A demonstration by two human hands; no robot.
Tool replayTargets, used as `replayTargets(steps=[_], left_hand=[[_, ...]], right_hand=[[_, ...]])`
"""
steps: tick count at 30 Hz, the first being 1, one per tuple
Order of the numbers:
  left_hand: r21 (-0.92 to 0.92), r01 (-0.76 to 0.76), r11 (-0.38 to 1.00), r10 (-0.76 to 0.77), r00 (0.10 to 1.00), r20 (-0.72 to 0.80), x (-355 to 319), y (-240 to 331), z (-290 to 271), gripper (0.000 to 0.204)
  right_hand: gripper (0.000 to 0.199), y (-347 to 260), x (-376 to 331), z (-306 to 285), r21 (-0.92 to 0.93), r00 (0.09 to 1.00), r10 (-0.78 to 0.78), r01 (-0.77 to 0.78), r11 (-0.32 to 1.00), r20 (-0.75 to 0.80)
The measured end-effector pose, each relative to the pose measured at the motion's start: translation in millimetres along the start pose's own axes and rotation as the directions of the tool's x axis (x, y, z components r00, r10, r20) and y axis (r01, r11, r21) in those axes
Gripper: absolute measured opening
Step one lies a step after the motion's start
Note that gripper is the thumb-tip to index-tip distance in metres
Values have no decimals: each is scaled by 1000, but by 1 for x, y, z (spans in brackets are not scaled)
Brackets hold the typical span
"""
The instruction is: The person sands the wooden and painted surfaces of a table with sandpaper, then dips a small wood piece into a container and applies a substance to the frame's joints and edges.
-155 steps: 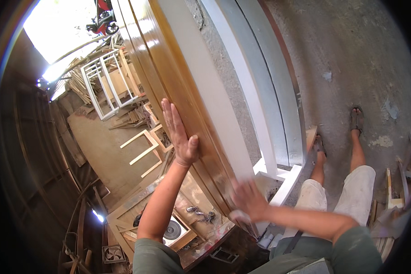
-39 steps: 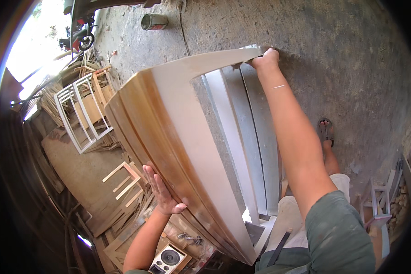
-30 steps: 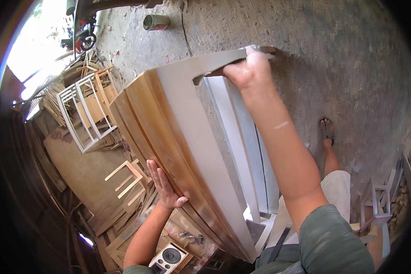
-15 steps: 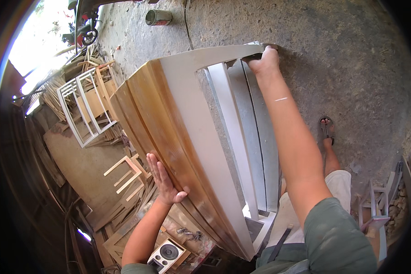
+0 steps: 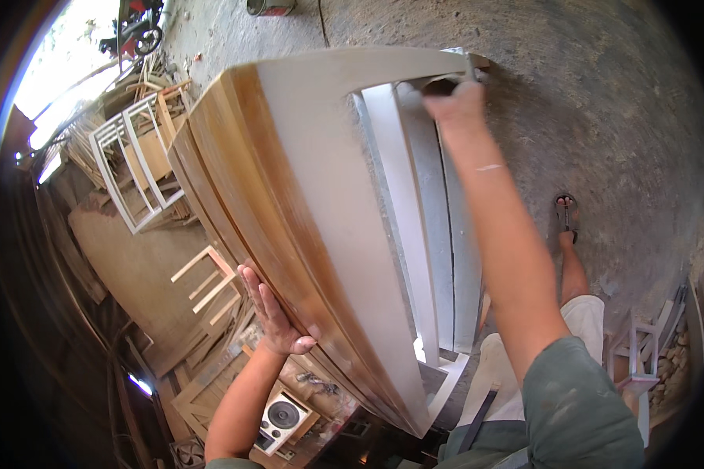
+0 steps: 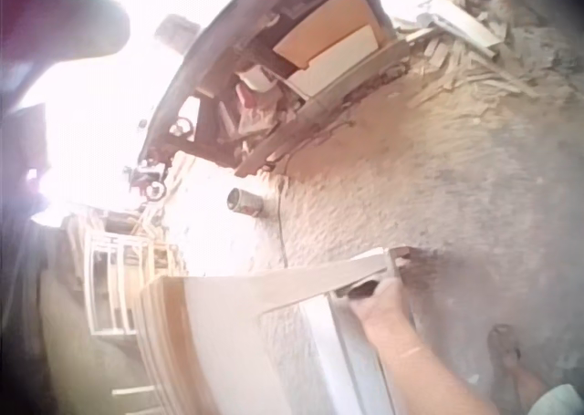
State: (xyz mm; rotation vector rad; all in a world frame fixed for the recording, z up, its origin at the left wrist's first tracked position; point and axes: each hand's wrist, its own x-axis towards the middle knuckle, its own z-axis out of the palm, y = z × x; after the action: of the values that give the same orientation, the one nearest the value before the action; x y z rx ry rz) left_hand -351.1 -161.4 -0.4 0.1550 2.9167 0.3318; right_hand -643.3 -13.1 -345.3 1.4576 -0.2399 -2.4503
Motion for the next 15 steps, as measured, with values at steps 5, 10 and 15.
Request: replayTargets(steps=[5, 10, 15], left_hand=[[12, -34, 999, 34, 999, 9, 17, 4, 1, 112], [25, -13, 1000, 12, 1000, 8, 13, 3, 4, 108], [52, 0, 999, 1, 1000, -8, 14, 10, 1, 105]], right_hand=[[53, -34, 16, 10, -79, 996, -84, 88, 993, 43], [47, -15, 11, 24, -97, 989, -74, 62, 993, -127], [48, -16, -25, 46, -63, 988, -85, 78, 995, -126]])
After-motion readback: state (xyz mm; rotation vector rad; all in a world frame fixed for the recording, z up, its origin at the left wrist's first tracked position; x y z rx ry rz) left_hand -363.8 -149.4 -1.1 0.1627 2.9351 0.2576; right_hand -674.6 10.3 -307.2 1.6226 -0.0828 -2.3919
